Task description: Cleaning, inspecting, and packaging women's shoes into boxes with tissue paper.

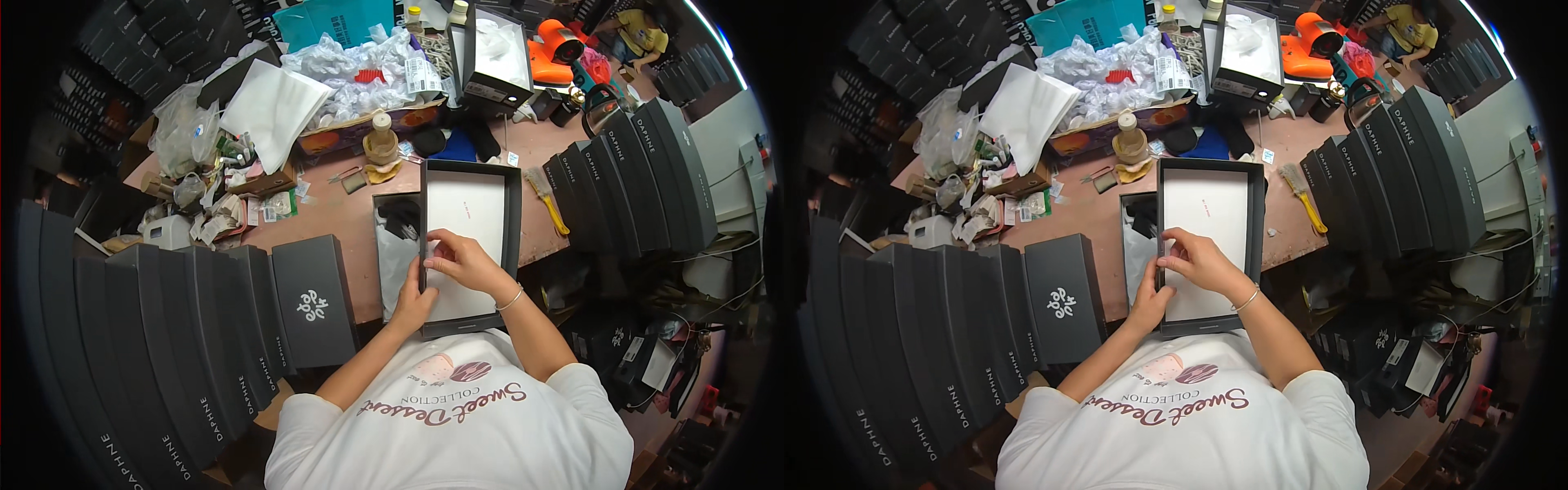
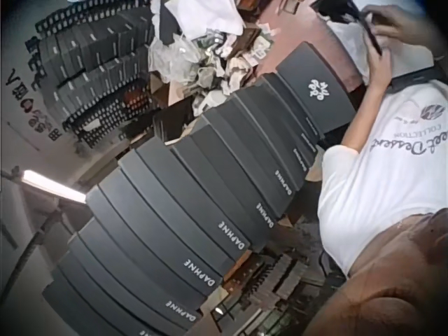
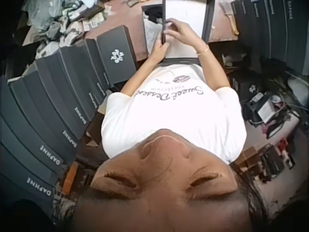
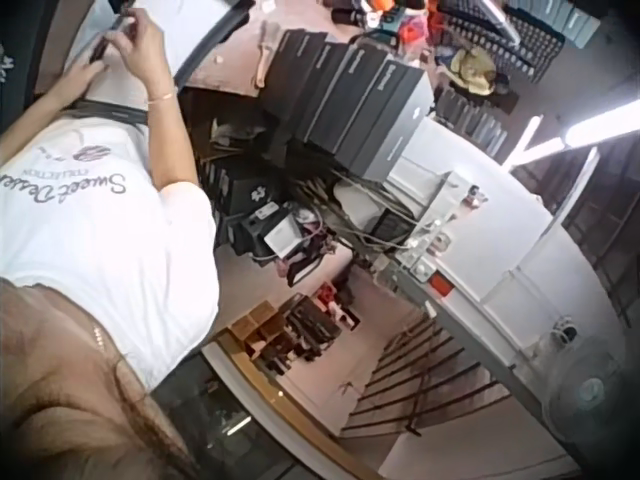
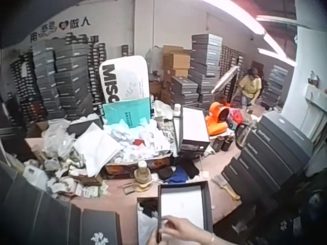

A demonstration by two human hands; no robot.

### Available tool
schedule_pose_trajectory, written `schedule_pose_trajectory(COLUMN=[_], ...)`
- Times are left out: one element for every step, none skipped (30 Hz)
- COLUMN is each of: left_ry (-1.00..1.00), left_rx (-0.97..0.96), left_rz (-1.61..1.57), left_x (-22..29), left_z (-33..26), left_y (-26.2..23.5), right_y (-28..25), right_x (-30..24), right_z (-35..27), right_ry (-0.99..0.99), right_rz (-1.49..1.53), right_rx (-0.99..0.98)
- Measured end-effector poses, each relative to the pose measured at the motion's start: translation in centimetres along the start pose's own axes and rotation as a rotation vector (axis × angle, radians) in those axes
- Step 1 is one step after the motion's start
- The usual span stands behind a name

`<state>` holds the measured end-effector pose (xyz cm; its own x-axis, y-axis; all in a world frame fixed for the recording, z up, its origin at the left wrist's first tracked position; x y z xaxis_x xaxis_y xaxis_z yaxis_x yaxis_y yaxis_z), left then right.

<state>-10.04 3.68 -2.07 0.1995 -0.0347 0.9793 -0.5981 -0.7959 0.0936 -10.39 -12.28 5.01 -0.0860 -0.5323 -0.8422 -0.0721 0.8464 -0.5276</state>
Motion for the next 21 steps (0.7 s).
schedule_pose_trajectory(left_ry=[-0.032, -0.064, -0.019, -0.051, -0.082, -0.11, -0.082, -0.045, -0.006, 0.033, -0.037, -0.103, -0.31, -0.22, -0.235, -0.28, -0.29, -0.271, -0.253, -0.233, -0.204], left_rx=[-0.023, -0.046, -0.076, -0.072, -0.069, -0.072, -0.079, -0.081, -0.079, -0.078, -0.042, -0.006, 0.149, 0.157, 0.146, 0.139, 0.16, 0.238, 0.286, 0.332, 0.403], left_rz=[-0.054, -0.109, -0.112, -0.166, -0.219, -0.27, -0.283, -0.244, -0.205, -0.165, -0.23, -0.293, -0.636, -0.64, -0.667, -0.688, -0.648, -0.584, -0.531, -0.478, -0.424], left_x=[-0.6, -1.0, -0.6, -0.9, -1.3, -1.2, -0.7, -0.8, -0.9, -1.2, -2.4, -3.3, -2.4, -3.3, -3.4, -3.5, -2.5, -1.8, -1.4, -0.8, 0.3], left_z=[-0.3, -0.5, -0.7, -1.0, -1.3, -1.5, -1.6, -1.8, -1.9, -2.0, -1.9, -1.7, -2.1, -2.3, -2.2, -3.1, -3.3, -3.5, -3.2, -3.0, -2.9], left_y=[-0.3, -0.4, -0.3, -0.2, -0.2, -0.2, -0.1, 0.0, 0.1, 0.1, -0.5, -1.5, -2.2, -3.7, -4.7, -5.2, -5.6, -6.3, -7.0, -8.0, -9.2], right_y=[0.0, 0.0, 0.0, 0.2, 0.3, 0.3, 0.2, 0.0, -0.4, -0.7, -0.1, 0.5, 0.3, -0.1, -0.7, -2.0, -3.6, -5.3, -6.8, -8.0, -8.8], right_x=[0.0, -0.1, -0.1, 0.1, 0.4, 0.8, 1.1, 1.2, 0.7, 0.5, 1.6, 0.8, -0.3, -0.3, -0.1, 1.0, 1.2, 0.9, 1.9, 2.6, 3.1], right_z=[0.1, 0.2, 0.1, 0.0, -0.1, -0.3, -0.6, -1.1, -1.6, -2.1, -3.1, -4.6, -6.4, -7.9, -9.4, -10.8, -11.7, -12.4, -13.1, -13.3, -13.7], right_ry=[0.053, 0.108, 0.165, 0.164, 0.165, 0.165, 0.139, 0.142, 0.142, 0.142, 0.142, 0.158, 0.217, 0.114, 0.205, 0.297, 0.316, 0.303, 0.274, 0.259, 0.332], right_rz=[0.043, 0.085, 0.129, 0.177, 0.225, 0.272, 0.357, 0.34, 0.322, 0.305, 0.316, 0.266, 0.281, 0.277, 0.527, 0.666, 0.784, 0.92, 0.992, 0.998, 0.994], right_rx=[-0.036, -0.071, -0.104, -0.129, -0.152, -0.167, -0.174, -0.189, -0.206, -0.222, -0.393, -0.489, -0.541, -0.458, -0.283, -0.11, 0.043, 0.191, 0.303, 0.388, 0.485])
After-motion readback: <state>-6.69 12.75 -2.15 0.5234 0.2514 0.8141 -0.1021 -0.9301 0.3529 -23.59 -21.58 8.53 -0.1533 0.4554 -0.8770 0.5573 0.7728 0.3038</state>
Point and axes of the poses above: each hand's wrist, its own z-axis towards the middle knuckle, its own y-axis out of the palm, x = y × z, the point moved 1 cm from there along z, towards the middle knuckle, and after that the axes turned 7 degrees about -z, right-handed, at the moved point
